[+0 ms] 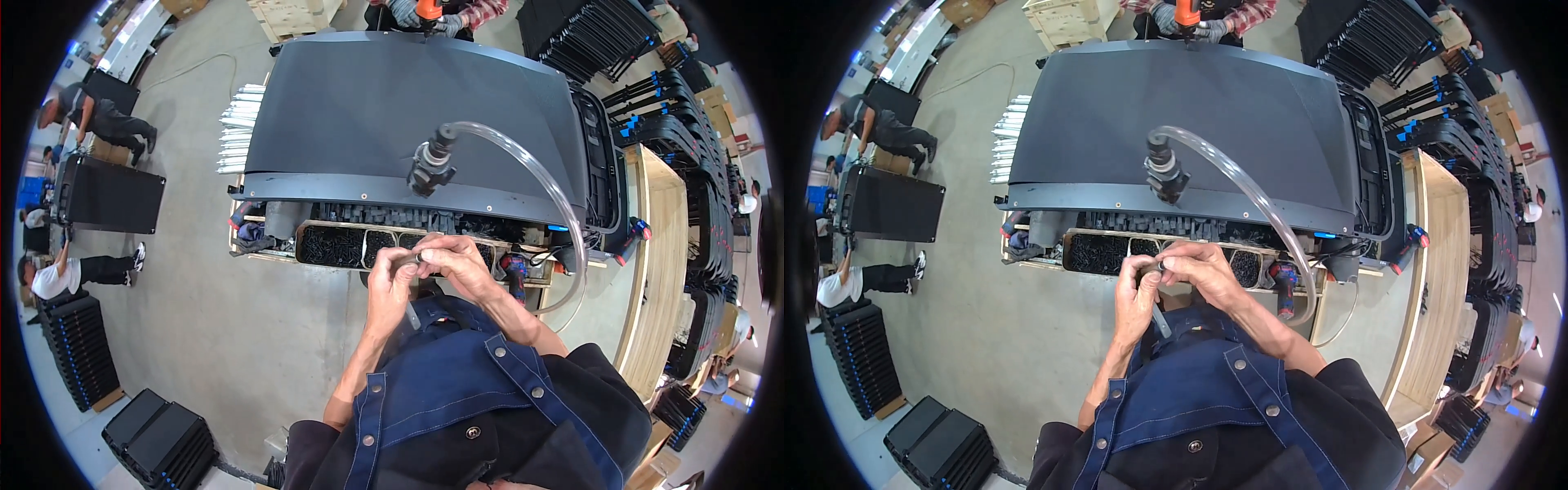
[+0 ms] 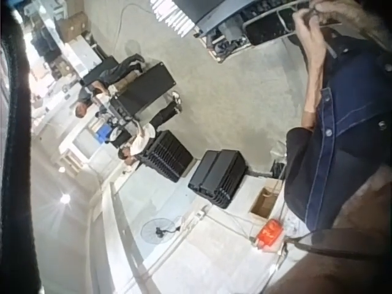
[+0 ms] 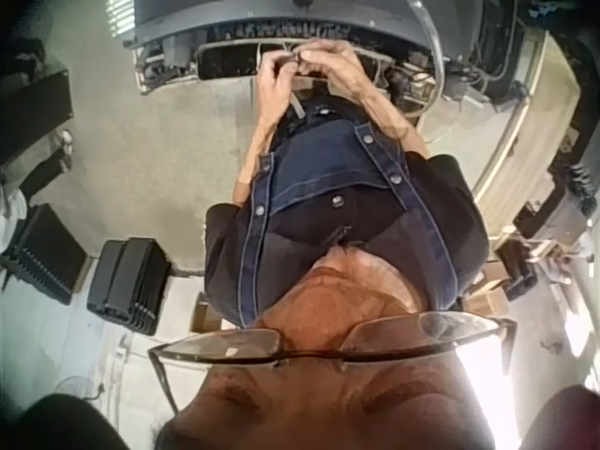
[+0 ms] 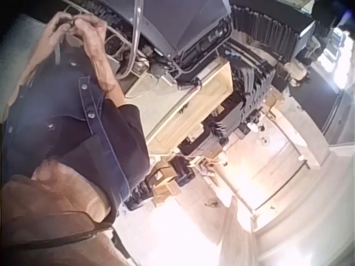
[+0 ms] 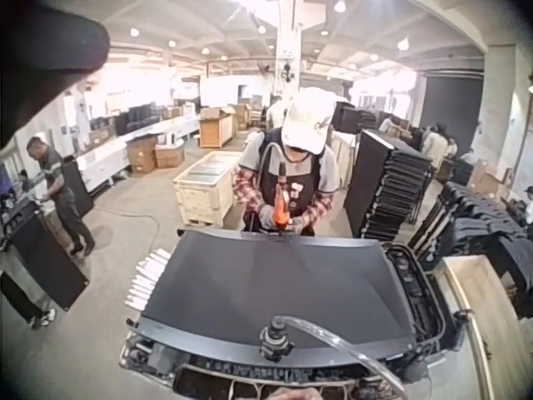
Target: Assemble components of a treadmill running deck, including attaching side rails and motor covers using power tools.
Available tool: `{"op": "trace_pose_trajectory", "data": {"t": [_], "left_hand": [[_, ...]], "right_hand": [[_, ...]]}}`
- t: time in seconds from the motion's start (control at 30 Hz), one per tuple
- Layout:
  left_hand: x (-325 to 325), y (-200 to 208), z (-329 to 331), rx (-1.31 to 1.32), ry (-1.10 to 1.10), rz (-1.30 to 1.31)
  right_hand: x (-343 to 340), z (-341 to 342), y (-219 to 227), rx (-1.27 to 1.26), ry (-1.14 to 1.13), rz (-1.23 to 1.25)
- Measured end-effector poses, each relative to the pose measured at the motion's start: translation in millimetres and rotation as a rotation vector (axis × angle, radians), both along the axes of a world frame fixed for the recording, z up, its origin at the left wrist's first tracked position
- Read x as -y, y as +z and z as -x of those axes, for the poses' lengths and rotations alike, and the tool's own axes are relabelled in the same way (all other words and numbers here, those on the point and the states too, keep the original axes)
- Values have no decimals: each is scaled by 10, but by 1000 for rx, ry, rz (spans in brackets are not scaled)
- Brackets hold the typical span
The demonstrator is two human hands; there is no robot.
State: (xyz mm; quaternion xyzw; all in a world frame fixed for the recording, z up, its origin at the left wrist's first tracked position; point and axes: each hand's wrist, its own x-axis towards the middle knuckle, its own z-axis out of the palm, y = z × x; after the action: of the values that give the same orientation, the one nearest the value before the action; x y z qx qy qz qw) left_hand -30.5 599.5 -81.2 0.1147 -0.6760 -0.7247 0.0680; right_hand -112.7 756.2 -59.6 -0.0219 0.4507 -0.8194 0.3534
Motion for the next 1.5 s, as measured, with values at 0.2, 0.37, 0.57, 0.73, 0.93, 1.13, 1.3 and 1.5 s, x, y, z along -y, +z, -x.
{"op": "trace_pose_trajectory", "data": {"t": [0.2, 0.37, 0.57, 0.73, 0.93, 1.13, 1.3, 1.5], "left_hand": [[-192, 170, 57, -233, 118, 377], [-177, 406, 107, -185, 70, 586], [7, -263, 130, 209, -1, -271], [107, -1107, 552, 555, 90, -698], [78, -1858, 1176, 491, -133, -1309], [59, -1773, 1557, 365, -288, -1180], [122, -1625, 1673, 423, -291, -1176], [52, -2026, 1482, 188, -182, -1042]], "right_hand": [[-267, 67, -121, 208, 188, 171], [-269, 46, -194, 190, 186, 276], [-266, 312, -166, -190, 328, -218], [5, 855, 210, -896, -286, -554], [473, 1325, 285, -817, 119, -425], [367, 1217, 233, -906, -15, -510], [555, 1261, 215, -822, -145, -489], [610, 1262, 96, -870, -87, -309]]}}
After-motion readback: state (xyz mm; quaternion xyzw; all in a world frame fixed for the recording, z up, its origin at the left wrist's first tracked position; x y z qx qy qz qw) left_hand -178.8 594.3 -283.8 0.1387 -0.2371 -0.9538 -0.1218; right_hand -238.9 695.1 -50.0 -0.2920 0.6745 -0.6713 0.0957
